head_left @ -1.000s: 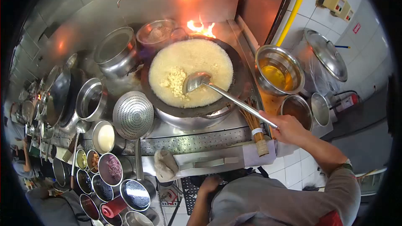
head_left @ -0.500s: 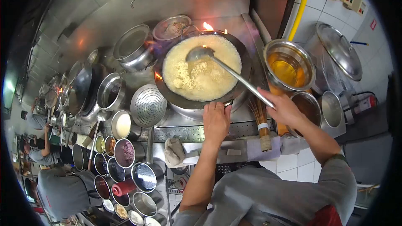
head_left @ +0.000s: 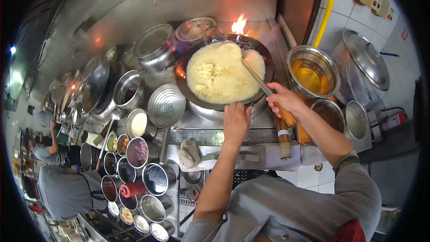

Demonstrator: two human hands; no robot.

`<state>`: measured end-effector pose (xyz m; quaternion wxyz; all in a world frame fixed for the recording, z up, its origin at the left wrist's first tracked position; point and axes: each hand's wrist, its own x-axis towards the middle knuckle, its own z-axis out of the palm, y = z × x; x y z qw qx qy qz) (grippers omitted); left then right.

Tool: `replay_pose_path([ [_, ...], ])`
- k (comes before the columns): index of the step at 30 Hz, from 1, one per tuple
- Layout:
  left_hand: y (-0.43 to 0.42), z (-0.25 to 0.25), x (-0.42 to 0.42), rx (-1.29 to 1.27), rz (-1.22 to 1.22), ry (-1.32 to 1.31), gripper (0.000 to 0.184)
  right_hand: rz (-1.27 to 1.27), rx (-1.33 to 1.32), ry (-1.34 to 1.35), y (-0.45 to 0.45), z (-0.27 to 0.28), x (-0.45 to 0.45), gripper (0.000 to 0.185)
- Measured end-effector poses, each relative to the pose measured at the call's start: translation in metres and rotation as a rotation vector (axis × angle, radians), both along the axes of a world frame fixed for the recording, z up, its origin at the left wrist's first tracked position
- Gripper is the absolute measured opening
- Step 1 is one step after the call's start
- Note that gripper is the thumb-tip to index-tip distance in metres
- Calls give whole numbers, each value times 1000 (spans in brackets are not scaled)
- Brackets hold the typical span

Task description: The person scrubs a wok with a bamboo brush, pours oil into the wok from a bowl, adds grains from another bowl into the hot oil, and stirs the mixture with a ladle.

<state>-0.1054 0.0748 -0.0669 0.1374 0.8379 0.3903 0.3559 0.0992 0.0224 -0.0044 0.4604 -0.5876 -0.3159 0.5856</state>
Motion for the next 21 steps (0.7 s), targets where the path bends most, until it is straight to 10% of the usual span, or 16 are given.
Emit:
replay_pose_path([
  [6,3,-1,-4,1,21,16,24,5,-94,778,-9,14,-2,23],
  [21,10,-9,-9,-19,-12,27,26,166,-48,-327,-20,104,-23,62],
])
